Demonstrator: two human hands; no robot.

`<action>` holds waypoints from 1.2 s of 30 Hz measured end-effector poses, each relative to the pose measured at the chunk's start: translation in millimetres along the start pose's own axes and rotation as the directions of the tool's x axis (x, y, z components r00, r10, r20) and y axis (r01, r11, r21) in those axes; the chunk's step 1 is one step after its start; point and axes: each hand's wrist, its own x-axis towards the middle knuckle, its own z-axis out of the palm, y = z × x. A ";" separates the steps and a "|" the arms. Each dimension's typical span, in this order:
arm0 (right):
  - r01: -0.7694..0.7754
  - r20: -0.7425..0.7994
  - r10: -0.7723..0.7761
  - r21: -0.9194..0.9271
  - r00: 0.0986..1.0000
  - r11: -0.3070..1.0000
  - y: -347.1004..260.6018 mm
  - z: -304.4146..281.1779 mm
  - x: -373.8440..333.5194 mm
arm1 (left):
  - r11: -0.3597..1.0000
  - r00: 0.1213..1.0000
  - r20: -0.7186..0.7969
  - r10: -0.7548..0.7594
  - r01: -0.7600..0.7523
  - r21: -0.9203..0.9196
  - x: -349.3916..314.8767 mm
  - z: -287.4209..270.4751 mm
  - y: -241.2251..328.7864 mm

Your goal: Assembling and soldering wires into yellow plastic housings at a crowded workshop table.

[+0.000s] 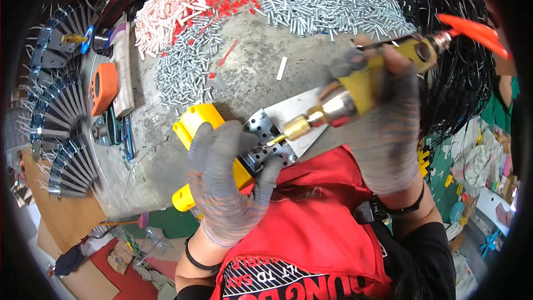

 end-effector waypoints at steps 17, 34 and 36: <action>-0.073 -0.073 0.069 -0.054 0.995 0.996 -2.2 -11.5 -8.8 | 0.999 0.982 0.188 -0.028 0.024 0.023 7.0 -6.9 6.1; -0.049 -0.128 0.029 -0.154 0.991 0.987 0.3 -4.5 -18.1 | 0.993 0.992 0.122 -0.015 0.030 -0.118 -6.0 -12.4 2.4; -0.021 -0.068 0.007 -0.208 0.998 0.978 -8.8 1.7 -15.8 | 0.989 0.993 0.120 0.000 0.018 -0.149 -15.8 -31.1 -1.3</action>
